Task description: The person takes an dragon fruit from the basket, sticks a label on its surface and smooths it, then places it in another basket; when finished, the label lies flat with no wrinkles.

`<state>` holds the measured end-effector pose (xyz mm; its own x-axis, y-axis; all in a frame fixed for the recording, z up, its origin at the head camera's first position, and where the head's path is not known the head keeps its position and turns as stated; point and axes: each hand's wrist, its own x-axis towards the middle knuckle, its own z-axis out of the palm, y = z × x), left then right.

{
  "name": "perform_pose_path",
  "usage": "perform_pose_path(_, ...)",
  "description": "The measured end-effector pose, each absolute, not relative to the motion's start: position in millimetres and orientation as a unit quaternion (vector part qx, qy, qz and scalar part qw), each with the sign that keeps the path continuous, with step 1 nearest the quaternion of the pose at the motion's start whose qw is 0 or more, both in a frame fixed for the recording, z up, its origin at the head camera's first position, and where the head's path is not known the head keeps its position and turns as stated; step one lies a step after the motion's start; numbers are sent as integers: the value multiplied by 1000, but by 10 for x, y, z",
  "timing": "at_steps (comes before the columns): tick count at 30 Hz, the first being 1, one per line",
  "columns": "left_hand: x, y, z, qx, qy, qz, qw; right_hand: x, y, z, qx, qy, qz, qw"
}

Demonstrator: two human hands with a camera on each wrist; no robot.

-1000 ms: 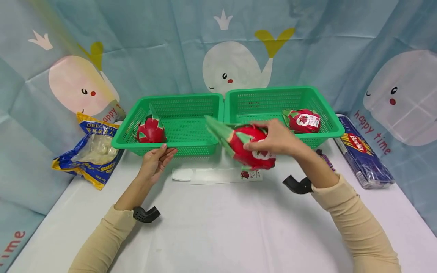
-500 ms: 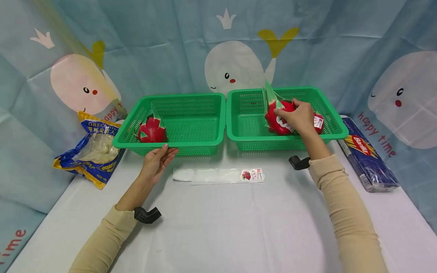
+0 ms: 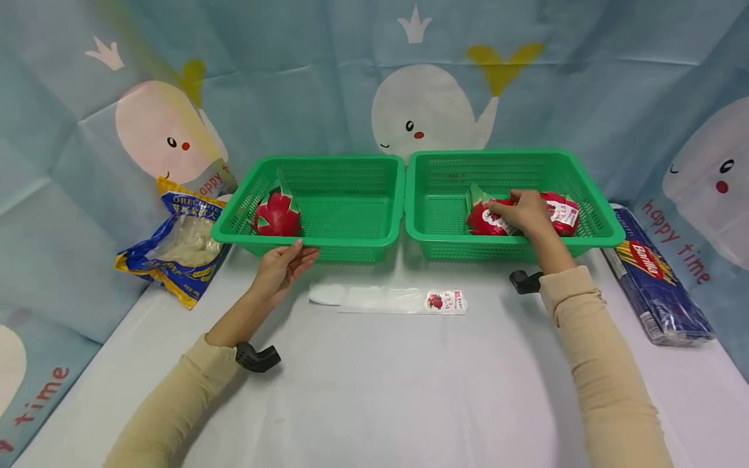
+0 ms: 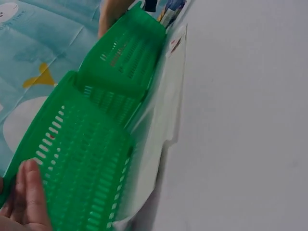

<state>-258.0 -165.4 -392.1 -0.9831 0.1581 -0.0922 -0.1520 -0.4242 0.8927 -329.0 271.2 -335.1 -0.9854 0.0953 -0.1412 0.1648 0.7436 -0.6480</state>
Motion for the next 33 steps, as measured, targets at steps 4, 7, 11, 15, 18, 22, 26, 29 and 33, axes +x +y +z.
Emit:
perform_pose_path(4, -2604, -1745, -3831, 63, 619, 764, 174, -3214, 2735, -3322, 47, 941, -334, 40)
perform_pose_path(7, -2668, -1868, -3642, 144, 690, 681, 199, -3081, 2744, -3301, 40, 943, -329, -30)
perform_pose_path(11, -2872, -2082, -3318, 206, 776, 586, 113, -2824, 2757, -3316, 42, 909, -373, -179)
perform_pose_path(15, -3156, -2343, -3142, 203, 892, 405, -4, -2554, 2799, -3389, -28, 838, -510, -192)
perform_pose_path(18, -3362, -2501, -3091, 206, 948, 240, -17, -2393, 2842, -3473, -82, 787, -608, -66)
perform_pose_path(22, -3575, -2534, -3008, 239, 962, 124, 53, -2329, 2914, -3641, -93, 716, -681, 123)
perform_pose_path(26, -3699, -2483, -2946, 243, 960, 64, 126, -2337, 3025, -3792, -83, 573, -791, 198)
perform_pose_path(29, -3782, -2425, -2966, 252, 955, -5, 156, -2345, 3121, -3855, -76, 486, -851, 185)
perform_pose_path(33, -3901, -2359, -3029, 282, 941, -96, 159, -2374, 3210, -3869, -68, 431, -888, 147)
